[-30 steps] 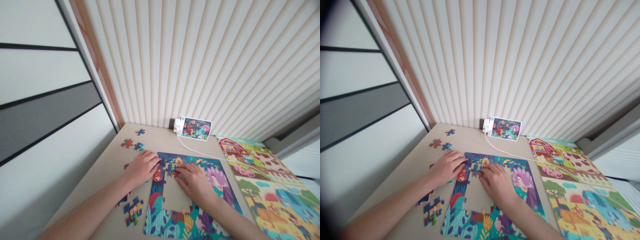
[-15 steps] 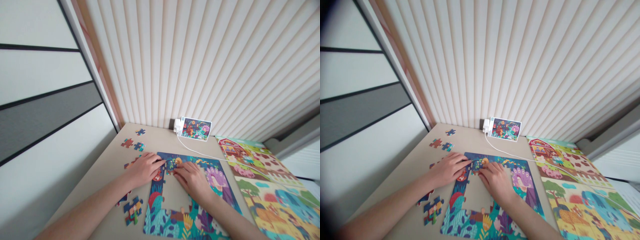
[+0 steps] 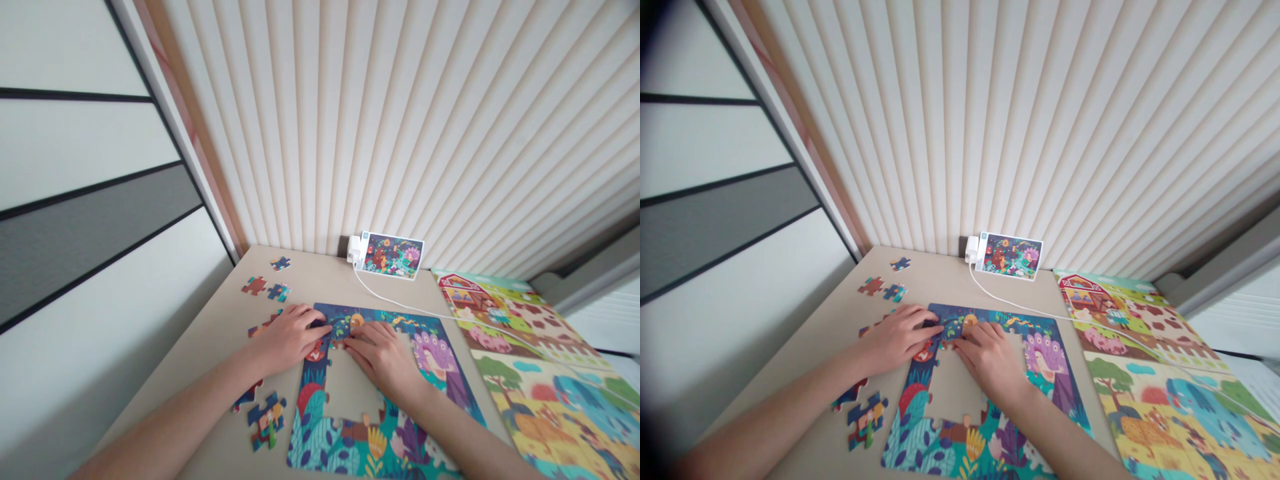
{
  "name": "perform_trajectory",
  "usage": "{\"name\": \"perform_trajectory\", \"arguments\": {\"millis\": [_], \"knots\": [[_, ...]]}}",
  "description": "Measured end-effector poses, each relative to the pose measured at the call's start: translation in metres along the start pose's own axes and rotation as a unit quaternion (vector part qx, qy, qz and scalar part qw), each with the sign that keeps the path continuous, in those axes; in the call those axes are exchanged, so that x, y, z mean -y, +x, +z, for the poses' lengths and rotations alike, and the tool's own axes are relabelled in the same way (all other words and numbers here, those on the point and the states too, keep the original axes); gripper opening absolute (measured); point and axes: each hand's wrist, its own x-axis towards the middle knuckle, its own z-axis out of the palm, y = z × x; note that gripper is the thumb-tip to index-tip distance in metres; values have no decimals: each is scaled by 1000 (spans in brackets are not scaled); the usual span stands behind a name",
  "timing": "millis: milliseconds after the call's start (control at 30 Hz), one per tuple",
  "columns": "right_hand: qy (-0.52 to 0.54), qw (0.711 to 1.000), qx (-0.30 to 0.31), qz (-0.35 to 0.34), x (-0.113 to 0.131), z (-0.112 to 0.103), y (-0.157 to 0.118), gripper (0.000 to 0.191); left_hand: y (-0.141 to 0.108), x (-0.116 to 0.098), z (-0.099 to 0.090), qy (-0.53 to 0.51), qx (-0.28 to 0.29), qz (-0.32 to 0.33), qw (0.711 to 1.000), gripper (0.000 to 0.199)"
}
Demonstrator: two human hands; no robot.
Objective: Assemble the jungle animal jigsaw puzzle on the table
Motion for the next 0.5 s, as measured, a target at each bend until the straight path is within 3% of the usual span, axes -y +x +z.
{"name": "perform_trajectory", "arguments": {"millis": [500], "knots": [[-28, 1000, 3, -10, 0, -3, 0, 16, 2, -2, -2, 27, 23, 3, 999, 41]]}}
